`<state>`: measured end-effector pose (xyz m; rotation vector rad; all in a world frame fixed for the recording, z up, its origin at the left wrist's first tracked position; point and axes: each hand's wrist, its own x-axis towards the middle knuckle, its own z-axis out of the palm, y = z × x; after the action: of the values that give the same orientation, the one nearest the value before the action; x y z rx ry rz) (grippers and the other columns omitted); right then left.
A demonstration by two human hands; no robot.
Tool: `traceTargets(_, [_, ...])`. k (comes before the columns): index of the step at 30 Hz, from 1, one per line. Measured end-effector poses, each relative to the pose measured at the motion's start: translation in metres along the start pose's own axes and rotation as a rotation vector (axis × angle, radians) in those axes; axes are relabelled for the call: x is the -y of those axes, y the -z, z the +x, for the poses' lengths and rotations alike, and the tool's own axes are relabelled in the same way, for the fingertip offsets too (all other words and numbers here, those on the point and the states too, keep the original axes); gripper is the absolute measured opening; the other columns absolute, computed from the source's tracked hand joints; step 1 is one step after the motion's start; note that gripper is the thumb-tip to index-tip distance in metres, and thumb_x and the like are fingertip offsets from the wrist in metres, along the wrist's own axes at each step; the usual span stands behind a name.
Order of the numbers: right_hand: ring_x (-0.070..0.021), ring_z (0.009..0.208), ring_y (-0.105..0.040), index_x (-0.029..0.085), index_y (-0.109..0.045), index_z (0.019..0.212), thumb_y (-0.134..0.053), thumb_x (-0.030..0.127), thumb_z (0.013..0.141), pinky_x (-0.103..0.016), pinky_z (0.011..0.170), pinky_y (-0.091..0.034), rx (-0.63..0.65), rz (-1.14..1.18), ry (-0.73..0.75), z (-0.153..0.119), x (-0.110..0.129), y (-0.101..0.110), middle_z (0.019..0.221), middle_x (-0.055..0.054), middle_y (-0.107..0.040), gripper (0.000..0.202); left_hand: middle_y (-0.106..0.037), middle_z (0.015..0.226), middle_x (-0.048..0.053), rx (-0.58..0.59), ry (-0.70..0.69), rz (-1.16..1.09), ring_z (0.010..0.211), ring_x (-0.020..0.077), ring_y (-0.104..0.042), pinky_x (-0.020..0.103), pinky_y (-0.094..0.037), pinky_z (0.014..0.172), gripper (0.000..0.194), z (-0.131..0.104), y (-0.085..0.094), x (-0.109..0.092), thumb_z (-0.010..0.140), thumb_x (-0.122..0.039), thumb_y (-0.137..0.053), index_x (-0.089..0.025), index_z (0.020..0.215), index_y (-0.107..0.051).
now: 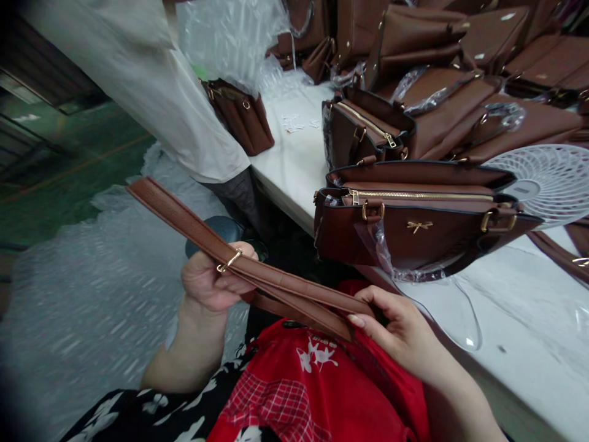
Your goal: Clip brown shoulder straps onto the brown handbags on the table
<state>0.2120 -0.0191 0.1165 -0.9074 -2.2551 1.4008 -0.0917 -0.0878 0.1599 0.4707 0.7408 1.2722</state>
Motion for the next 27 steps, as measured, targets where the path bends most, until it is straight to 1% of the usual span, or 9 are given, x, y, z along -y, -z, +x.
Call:
traceTargets(4, [-0.0235, 0.094, -0.066, 0.023, -0.065, 0.114, -0.067, 0.039, 0.084, -0.028, 0.080, -0.054, 0.023, -0.029, 0.042, 0.003, 0.000, -0.002, 0.107, -0.007, -0.071, 0.034, -0.021, 0.037, -0.009, 0.045, 0.030, -0.035, 0.031, 0.0023, -0.014, 0.018, -0.013, 0.034, 0.034, 0.002, 0.000, 0.003, 0.064, -0.035, -0.069, -0.018, 0.053, -0.042])
traceTargets(8, [-0.0251, 0.092, -0.068, 0.022, -0.068, 0.111, -0.061, 0.043, 0.087, -0.030, 0.078, -0.056, 0.038, 0.039, 0.020, -0.001, -0.006, -0.002, 0.103, -0.008, -0.072, 0.032, -0.026, 0.040, -0.009, -0.012, -0.004, 0.000, 0.032, 0.0022, -0.017, 0.017, -0.014, 0.036, 0.028, 0.005, 0.004, 0.008, 0.066, -0.032, -0.067, -0.016, 0.055, -0.046])
traceTargets(11, [-0.0256, 0.092, -0.068, 0.021, -0.068, 0.112, -0.060, 0.043, 0.088, -0.031, 0.079, -0.056, 0.017, 0.072, -0.009, -0.004, -0.012, 0.001, 0.103, -0.008, -0.072, 0.033, -0.035, 0.044, -0.007, -0.037, 0.003, 0.122, 0.035, 0.0020, -0.022, 0.017, -0.013, 0.038, 0.021, 0.009, 0.008, 0.013, 0.068, -0.031, -0.066, -0.014, 0.064, -0.055])
traceTargets(14, [-0.0267, 0.105, -0.066, 0.023, -0.063, 0.124, -0.064, 0.041, 0.086, -0.034, 0.090, -0.054, 0.046, 0.043, -0.013, -0.002, -0.012, -0.002, 0.119, -0.009, -0.068, 0.041, -0.044, 0.051, -0.004, 0.022, 0.093, 0.304, 0.040, 0.0024, -0.028, 0.019, -0.011, 0.040, 0.024, 0.015, 0.005, 0.024, 0.073, -0.034, -0.065, -0.011, 0.076, -0.062])
traceTargets(17, [-0.0284, 0.116, -0.061, 0.024, -0.057, 0.132, -0.070, 0.039, 0.083, -0.039, 0.100, -0.050, 0.042, -0.009, 0.031, 0.004, -0.005, -0.014, 0.128, -0.010, -0.063, 0.053, -0.048, 0.057, -0.003, 0.125, 0.209, 0.458, 0.043, 0.0027, -0.030, 0.019, -0.016, 0.041, 0.030, 0.022, -0.006, 0.047, 0.077, -0.041, -0.064, -0.012, 0.080, -0.061])
traceTargets(19, [-0.0287, 0.112, -0.063, 0.023, -0.061, 0.127, -0.070, 0.039, 0.083, -0.040, 0.097, -0.051, 0.042, -0.021, 0.039, 0.008, -0.002, -0.026, 0.123, -0.011, -0.066, 0.048, -0.051, 0.060, -0.003, 0.188, 0.295, 0.580, 0.045, 0.0037, -0.034, 0.019, -0.024, 0.043, 0.032, 0.025, -0.014, 0.066, 0.082, -0.045, -0.060, -0.013, 0.080, -0.060])
traceTargets(22, [-0.0256, 0.097, -0.068, 0.022, -0.066, 0.114, -0.068, 0.039, 0.085, -0.035, 0.084, -0.058, 0.028, 0.041, -0.001, 0.010, -0.002, -0.041, 0.108, -0.009, -0.071, 0.034, -0.054, 0.061, -0.002, 0.257, 0.376, 0.814, 0.048, 0.0070, -0.043, 0.020, -0.032, 0.046, 0.030, 0.028, -0.018, 0.086, 0.089, -0.043, -0.052, -0.016, 0.077, -0.057])
traceTargets(25, [-0.0222, 0.084, -0.070, 0.021, -0.066, 0.105, -0.064, 0.039, 0.088, -0.032, 0.073, -0.059, -0.103, 0.103, -0.036, 0.007, -0.003, -0.046, 0.093, -0.007, -0.073, 0.024, -0.056, 0.062, -0.002, 0.285, 0.304, 0.979, 0.055, 0.0086, -0.048, 0.019, -0.036, 0.052, 0.032, 0.029, -0.012, 0.085, 0.091, -0.041, -0.050, -0.016, 0.072, -0.058])
traceTargets(27, [-0.0205, 0.077, -0.069, 0.022, -0.067, 0.098, -0.065, 0.040, 0.088, -0.030, 0.069, -0.059, -0.204, 0.099, -0.048, 0.003, -0.001, -0.044, 0.087, -0.006, -0.073, 0.021, -0.058, 0.065, -0.001, 0.280, 0.240, 0.974, 0.059, 0.0085, -0.047, 0.019, -0.035, 0.054, 0.036, 0.029, -0.006, 0.077, 0.090, -0.045, -0.053, -0.015, 0.071, -0.060])
